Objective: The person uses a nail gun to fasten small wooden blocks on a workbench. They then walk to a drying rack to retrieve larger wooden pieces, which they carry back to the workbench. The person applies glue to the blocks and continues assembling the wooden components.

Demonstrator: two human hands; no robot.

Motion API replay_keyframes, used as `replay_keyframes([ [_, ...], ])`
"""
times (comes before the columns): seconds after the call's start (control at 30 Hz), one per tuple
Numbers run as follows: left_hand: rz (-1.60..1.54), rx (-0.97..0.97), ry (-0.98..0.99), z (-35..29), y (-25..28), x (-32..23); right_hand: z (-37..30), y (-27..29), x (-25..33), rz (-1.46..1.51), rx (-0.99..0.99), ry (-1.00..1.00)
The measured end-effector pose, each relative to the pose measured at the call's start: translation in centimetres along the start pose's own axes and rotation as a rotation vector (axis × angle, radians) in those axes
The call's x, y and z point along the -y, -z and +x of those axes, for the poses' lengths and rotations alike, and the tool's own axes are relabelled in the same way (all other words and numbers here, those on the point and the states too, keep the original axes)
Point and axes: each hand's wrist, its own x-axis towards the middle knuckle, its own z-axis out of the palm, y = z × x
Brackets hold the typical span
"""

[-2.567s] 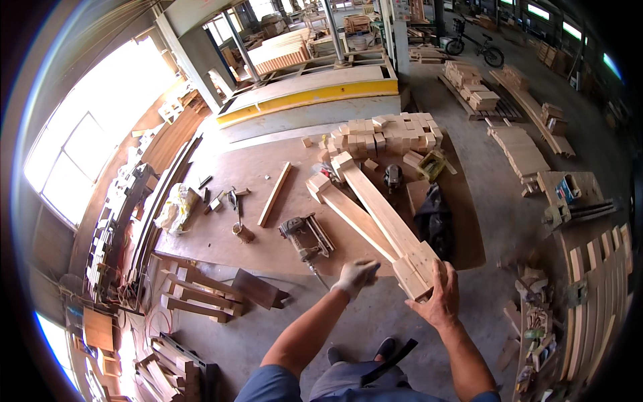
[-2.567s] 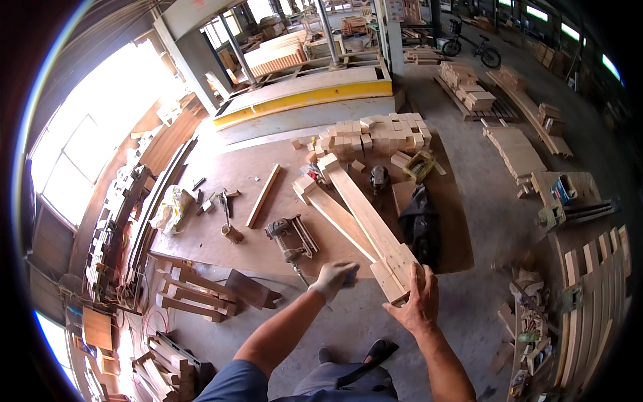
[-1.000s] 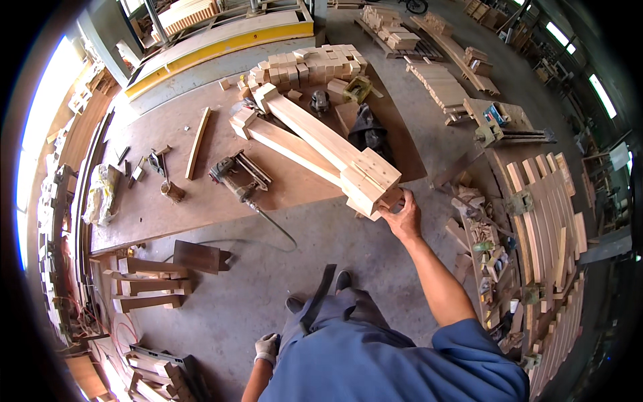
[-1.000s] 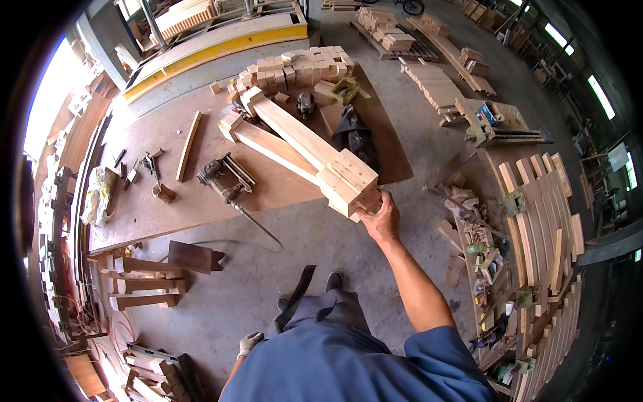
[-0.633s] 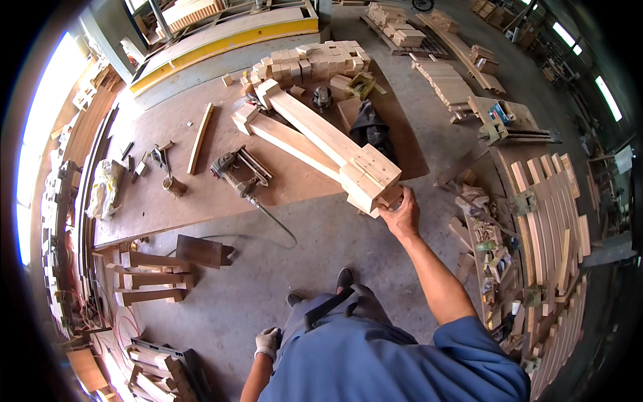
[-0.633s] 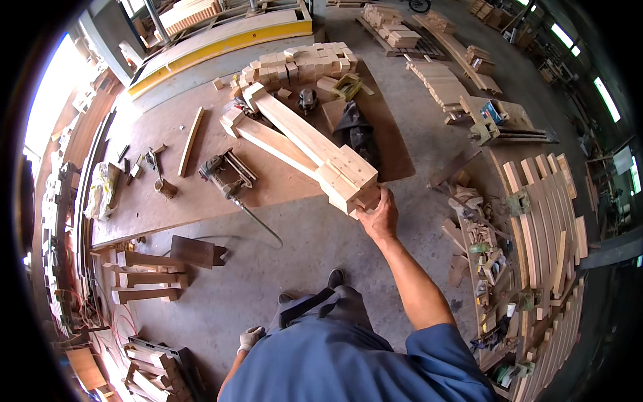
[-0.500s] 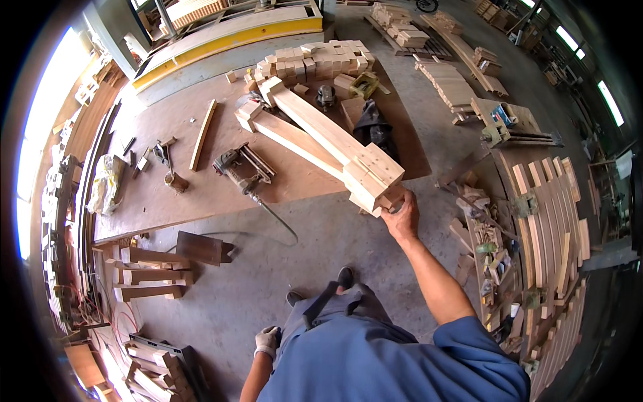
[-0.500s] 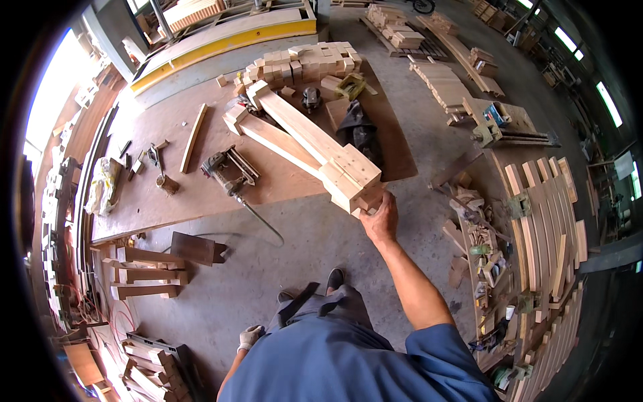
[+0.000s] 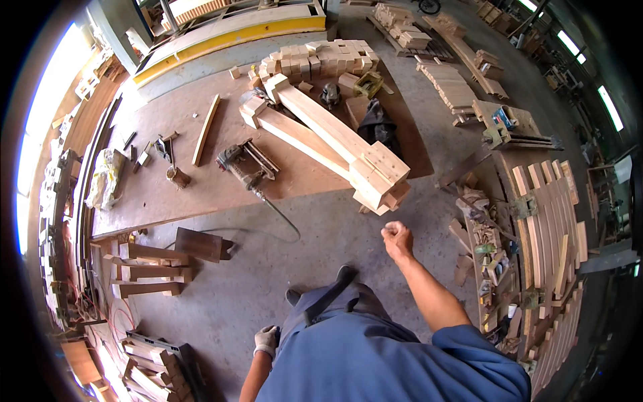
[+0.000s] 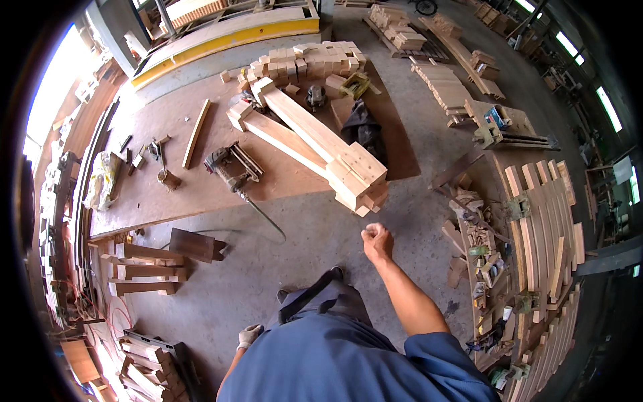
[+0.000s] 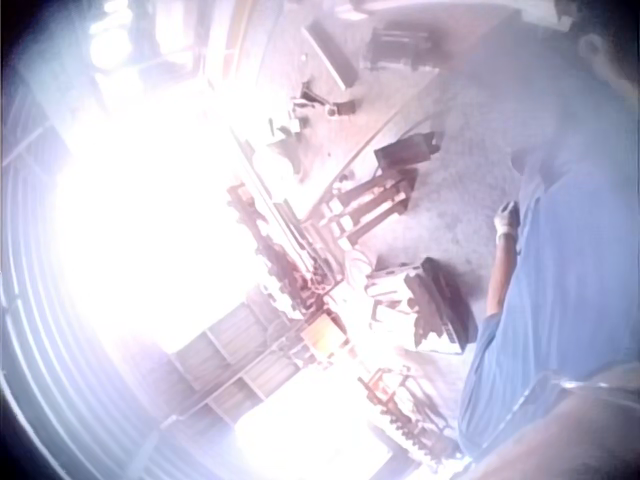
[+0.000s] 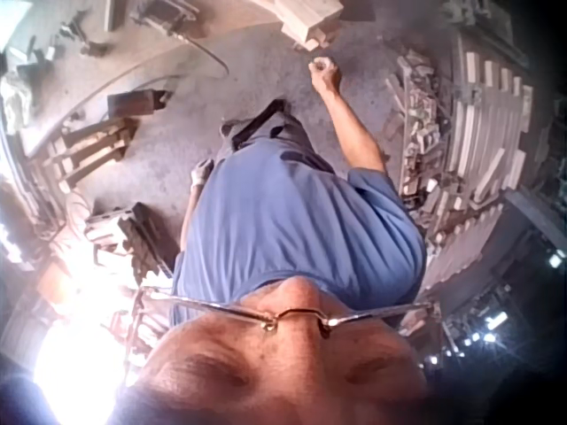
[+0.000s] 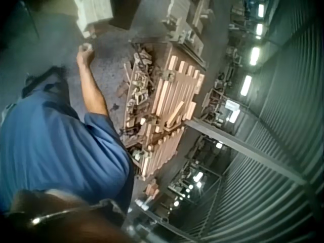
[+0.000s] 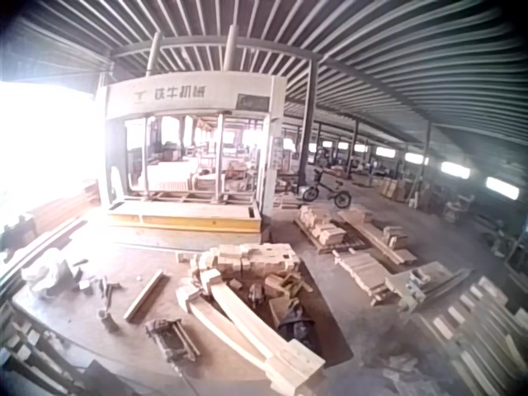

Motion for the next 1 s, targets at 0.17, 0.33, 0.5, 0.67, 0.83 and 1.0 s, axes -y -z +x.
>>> replay_keyframes([
  [0.17,-0.097,0.024,0.031,0.0,-0.1,-1.2,-4.5,-0.2,-2.2,0.031,0.483,-0.34],
  [0.33,-0.161,0.03,0.05,0.0,-0.2,-1.9,-10.3,0.4,-10.9,-0.329,0.7,-0.524],
  [0.5,-0.107,-0.005,0.066,-0.3,-0.5,-1.7,-14.0,2.4,-16.5,-0.455,0.812,-0.623],
  [0.67,-0.18,0.007,0.135,-0.4,-1.1,-0.4,-12.8,2.2,-18.0,-0.427,0.78,-0.555],
  [0.83,-0.013,-0.079,0.054,-4.8,-1.5,-0.1,-9.5,-0.4,-15.9,-0.164,0.681,-0.681],
  [1.0,0.434,-0.049,-0.105,-6.6,0.1,6.5,-6.8,-2.8,-14.8,-0.05,0.778,-0.577],
])
